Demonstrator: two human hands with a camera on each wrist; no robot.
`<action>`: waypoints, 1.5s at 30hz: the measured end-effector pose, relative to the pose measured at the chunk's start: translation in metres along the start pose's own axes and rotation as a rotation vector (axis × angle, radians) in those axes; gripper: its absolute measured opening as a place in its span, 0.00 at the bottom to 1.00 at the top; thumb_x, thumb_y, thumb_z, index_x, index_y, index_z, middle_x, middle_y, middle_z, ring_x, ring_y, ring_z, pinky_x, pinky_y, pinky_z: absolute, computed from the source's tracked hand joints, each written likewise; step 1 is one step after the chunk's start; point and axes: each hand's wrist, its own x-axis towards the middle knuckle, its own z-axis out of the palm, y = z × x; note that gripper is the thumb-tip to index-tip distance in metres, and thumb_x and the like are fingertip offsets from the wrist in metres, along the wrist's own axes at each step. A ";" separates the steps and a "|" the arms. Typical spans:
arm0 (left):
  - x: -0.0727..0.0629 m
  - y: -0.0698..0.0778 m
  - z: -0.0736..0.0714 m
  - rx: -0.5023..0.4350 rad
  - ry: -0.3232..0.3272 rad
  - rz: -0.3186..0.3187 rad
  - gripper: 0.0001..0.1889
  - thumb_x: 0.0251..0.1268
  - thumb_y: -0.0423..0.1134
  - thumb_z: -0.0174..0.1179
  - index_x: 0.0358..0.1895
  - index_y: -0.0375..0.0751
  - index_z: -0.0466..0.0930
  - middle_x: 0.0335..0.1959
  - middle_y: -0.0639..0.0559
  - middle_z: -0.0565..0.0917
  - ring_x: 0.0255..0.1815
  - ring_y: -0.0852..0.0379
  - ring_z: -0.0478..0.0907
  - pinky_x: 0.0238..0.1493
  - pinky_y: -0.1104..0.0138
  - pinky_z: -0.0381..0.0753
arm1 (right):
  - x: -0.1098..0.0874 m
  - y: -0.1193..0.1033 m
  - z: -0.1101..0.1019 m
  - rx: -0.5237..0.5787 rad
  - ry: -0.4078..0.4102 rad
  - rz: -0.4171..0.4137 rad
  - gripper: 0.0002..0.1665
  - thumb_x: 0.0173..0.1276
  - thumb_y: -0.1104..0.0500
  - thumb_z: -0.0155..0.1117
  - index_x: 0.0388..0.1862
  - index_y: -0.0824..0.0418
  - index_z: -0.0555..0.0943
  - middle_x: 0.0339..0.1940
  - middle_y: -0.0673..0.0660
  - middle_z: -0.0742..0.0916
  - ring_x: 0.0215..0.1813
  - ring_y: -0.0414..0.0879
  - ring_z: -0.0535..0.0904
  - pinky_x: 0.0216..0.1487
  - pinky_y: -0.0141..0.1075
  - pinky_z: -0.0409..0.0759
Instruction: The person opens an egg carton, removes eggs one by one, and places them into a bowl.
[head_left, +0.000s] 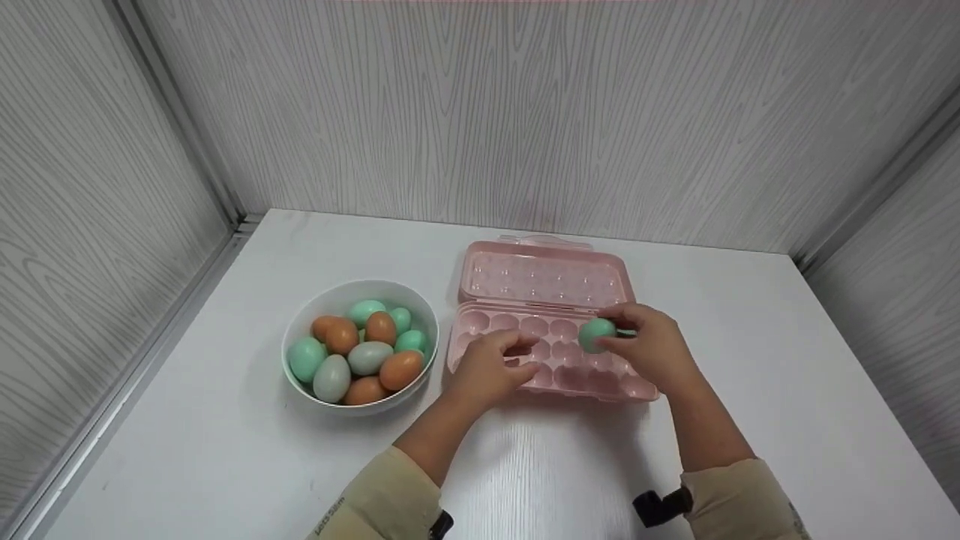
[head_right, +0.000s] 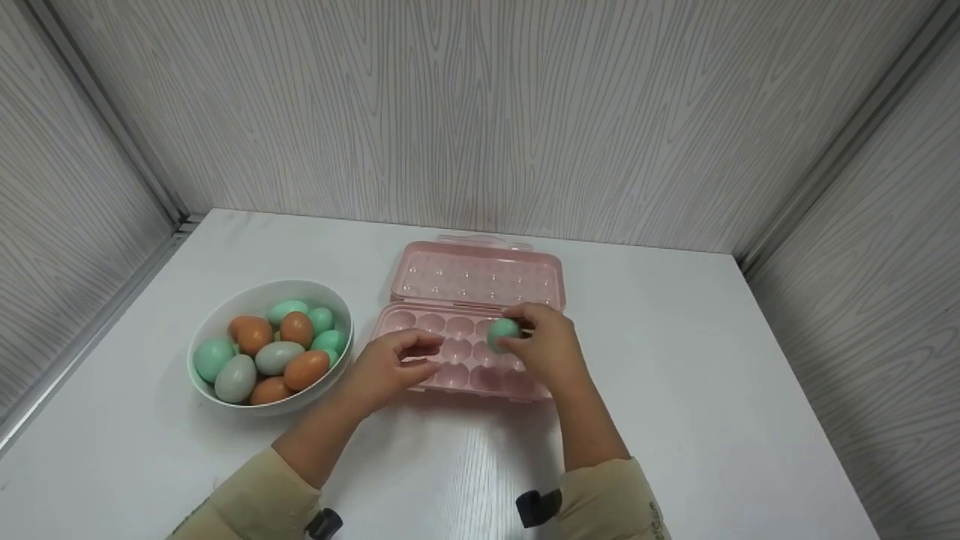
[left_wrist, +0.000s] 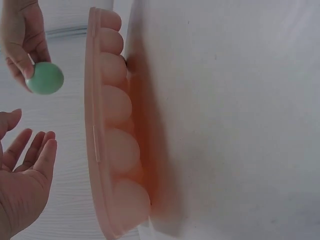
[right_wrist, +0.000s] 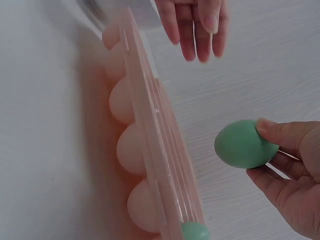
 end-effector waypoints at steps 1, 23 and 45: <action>0.000 0.000 0.001 -0.012 0.001 0.009 0.19 0.53 0.35 0.65 0.50 0.41 0.78 0.46 0.50 0.81 0.49 0.55 0.78 0.51 0.65 0.77 | -0.001 -0.004 0.002 0.006 -0.006 -0.008 0.21 0.55 0.61 0.69 0.50 0.57 0.79 0.48 0.55 0.81 0.51 0.51 0.78 0.50 0.41 0.79; 0.001 0.008 0.003 -0.028 0.060 0.090 0.24 0.49 0.35 0.67 0.54 0.43 0.75 0.50 0.51 0.78 0.51 0.57 0.75 0.49 0.72 0.76 | -0.008 -0.062 0.044 -0.008 -0.091 -0.200 0.16 0.52 0.61 0.72 0.41 0.56 0.82 0.40 0.49 0.83 0.47 0.45 0.80 0.51 0.39 0.78; -0.007 0.008 -0.058 -0.048 0.072 -0.060 0.25 0.51 0.45 0.67 0.55 0.51 0.73 0.52 0.56 0.76 0.53 0.56 0.74 0.53 0.65 0.76 | -0.003 -0.078 0.053 0.107 -0.068 -0.211 0.14 0.57 0.62 0.68 0.44 0.57 0.81 0.41 0.54 0.84 0.46 0.45 0.81 0.50 0.37 0.78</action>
